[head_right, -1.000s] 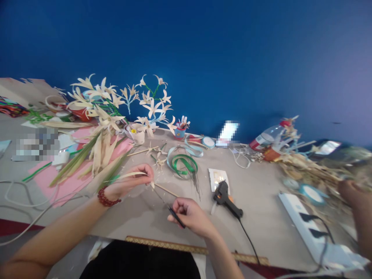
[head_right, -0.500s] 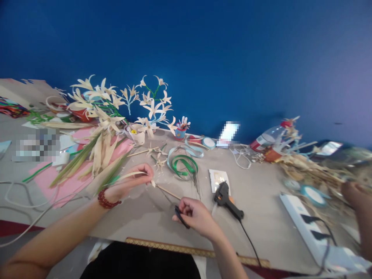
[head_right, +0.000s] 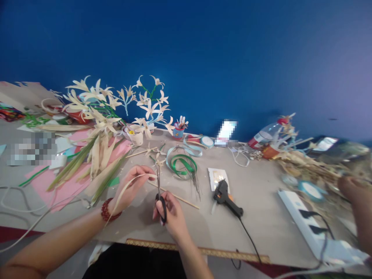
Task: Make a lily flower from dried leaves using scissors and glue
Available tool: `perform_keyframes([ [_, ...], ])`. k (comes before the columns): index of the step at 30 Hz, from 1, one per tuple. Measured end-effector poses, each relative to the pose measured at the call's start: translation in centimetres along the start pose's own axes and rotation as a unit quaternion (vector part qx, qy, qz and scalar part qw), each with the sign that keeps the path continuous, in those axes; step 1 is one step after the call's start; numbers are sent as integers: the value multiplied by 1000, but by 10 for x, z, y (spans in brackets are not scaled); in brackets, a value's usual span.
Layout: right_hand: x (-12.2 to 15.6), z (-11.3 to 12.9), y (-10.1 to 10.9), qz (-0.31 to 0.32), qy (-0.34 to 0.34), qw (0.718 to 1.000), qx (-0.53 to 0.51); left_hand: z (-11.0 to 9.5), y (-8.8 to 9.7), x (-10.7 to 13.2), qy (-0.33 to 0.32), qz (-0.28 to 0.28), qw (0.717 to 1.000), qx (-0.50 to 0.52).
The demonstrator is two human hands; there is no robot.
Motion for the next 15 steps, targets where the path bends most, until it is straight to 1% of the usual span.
perform_keyframes([
  [4,-2,0,-2,-7,6,1000,-12,-2,-1,1,-15,-6,1000,-22],
  [8,-3,-2,-3,-12,9,1000,-16,-2,1,1,-15,-22,1000,-13],
  [15,-4,-4,-2,-17,9,999,-26,-1,-1,3,-25,-16,1000,5],
])
Point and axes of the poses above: each hand's wrist, its own x-axis away from the middle knuckle, its own y-axis out of the back of the hand, z = x × y, the point moved 10 cm from there along -x, towards the middle knuckle, and after that the axes turned 7 degrees about z, right-handed, at the moved point
